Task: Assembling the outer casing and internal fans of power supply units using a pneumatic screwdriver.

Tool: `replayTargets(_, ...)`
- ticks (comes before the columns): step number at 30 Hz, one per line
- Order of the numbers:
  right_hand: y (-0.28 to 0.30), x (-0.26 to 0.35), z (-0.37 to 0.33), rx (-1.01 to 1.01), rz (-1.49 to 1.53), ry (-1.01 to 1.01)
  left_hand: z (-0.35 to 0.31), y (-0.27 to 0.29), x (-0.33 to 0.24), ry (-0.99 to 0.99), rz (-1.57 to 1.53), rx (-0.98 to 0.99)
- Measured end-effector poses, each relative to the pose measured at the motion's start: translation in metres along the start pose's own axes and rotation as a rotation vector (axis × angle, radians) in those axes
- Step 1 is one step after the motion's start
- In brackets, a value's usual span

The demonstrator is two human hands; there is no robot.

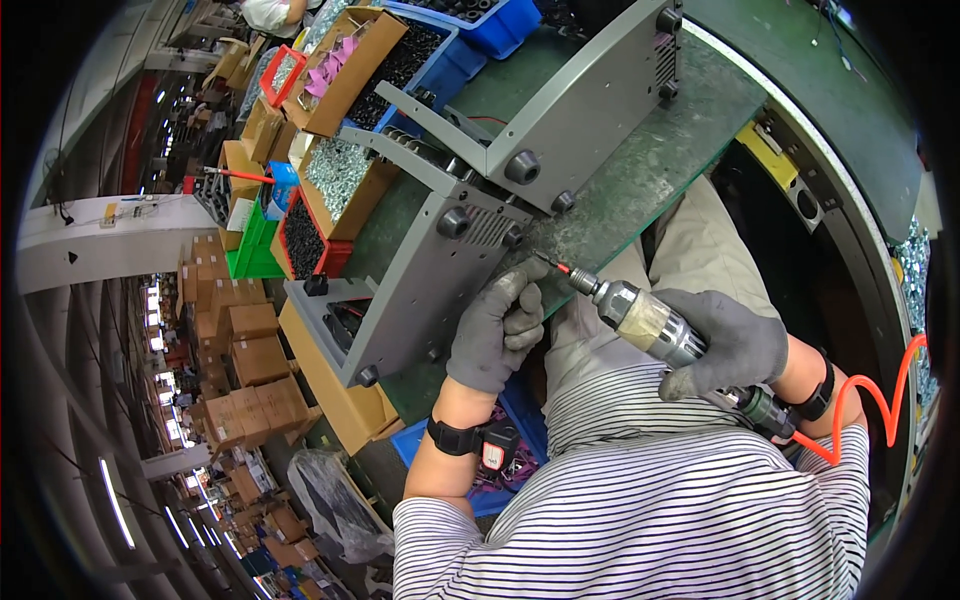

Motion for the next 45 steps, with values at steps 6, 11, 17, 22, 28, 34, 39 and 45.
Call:
replayTargets(6, 0.000, 0.000, -0.003, 0.001, 0.013, 0.021, -0.007, -0.006, -0.005, -0.053, 0.042, 0.019)
replayTargets(11, 0.000, -0.001, -0.001, -0.009, 0.011, 0.055, -0.005, -0.007, -0.008, -0.091, 0.045, -0.003)
replayTargets(17, 0.000, -0.002, 0.000, -0.015, 0.005, 0.084, 0.000, -0.003, -0.009, -0.188, 0.165, 0.026)
replayTargets(22, -0.002, -0.004, 0.001, 0.009, -0.006, 0.061, 0.005, -0.001, -0.010, -0.158, 0.114, 0.051)
replayTargets(28, -0.005, -0.001, 0.005, 0.054, -0.014, 0.067, 0.006, -0.006, -0.008, -0.065, -0.116, 0.122)
replayTargets(34, -0.007, 0.002, 0.007, 0.063, -0.019, 0.087, 0.010, -0.009, -0.006, -0.088, -0.119, 0.075)
replayTargets(39, -0.005, 0.001, 0.007, 0.073, 0.008, 0.071, 0.004, -0.013, -0.009, -0.218, 0.072, -0.031)
replayTargets(45, -0.006, -0.003, 0.007, 0.121, 0.065, 0.033, -0.002, -0.007, -0.016, -0.341, 0.444, -0.075)
Point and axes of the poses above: each hand's wrist, its own z-axis towards the middle knuckle, its own y-axis out of the back of the hand, x = y × z, the point moved 7 cm from there along z, towards the middle knuckle, and after that the axes turned 9 degrees about -x, right-handed, at the moved point
